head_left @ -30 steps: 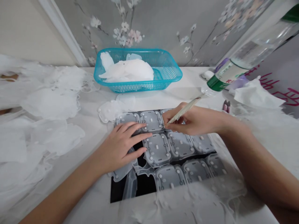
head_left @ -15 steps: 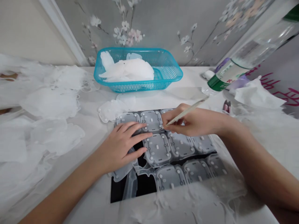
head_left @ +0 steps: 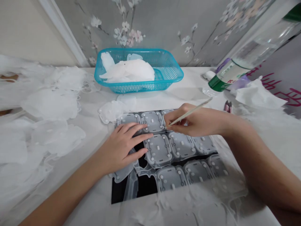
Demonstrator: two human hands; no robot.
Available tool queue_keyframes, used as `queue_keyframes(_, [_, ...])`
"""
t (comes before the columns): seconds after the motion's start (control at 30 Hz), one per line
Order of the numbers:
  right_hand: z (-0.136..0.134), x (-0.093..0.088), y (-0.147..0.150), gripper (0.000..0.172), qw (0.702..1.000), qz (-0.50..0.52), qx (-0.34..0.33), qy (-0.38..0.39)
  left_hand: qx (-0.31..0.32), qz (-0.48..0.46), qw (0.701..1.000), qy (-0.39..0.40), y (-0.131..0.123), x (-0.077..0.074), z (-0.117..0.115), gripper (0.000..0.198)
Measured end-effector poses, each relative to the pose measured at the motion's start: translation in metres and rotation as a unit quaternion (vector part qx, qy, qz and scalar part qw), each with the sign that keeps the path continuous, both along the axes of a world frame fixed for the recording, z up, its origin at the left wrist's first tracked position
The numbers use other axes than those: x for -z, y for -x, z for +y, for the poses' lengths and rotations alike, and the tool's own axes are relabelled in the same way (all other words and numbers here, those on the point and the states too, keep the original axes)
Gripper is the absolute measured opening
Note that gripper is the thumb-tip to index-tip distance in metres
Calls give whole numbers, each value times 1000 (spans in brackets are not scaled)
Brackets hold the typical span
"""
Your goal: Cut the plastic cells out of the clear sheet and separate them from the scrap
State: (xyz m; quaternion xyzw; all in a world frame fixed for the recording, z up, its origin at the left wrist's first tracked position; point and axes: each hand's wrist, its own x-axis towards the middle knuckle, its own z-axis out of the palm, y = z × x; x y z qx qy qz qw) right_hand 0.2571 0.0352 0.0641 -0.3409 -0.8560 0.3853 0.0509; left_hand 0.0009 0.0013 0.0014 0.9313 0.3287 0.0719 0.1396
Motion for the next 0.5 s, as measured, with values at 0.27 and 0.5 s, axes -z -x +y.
queue_keyframes(0.27, [2,2,-3,9,1000,3,11,10,3,-1,1000,-9,0,0,0,38])
queue_keyframes(0.5, [2,-2,-2,17,999,-15,39,14,3,-9,1000,-7,0,0,0,39])
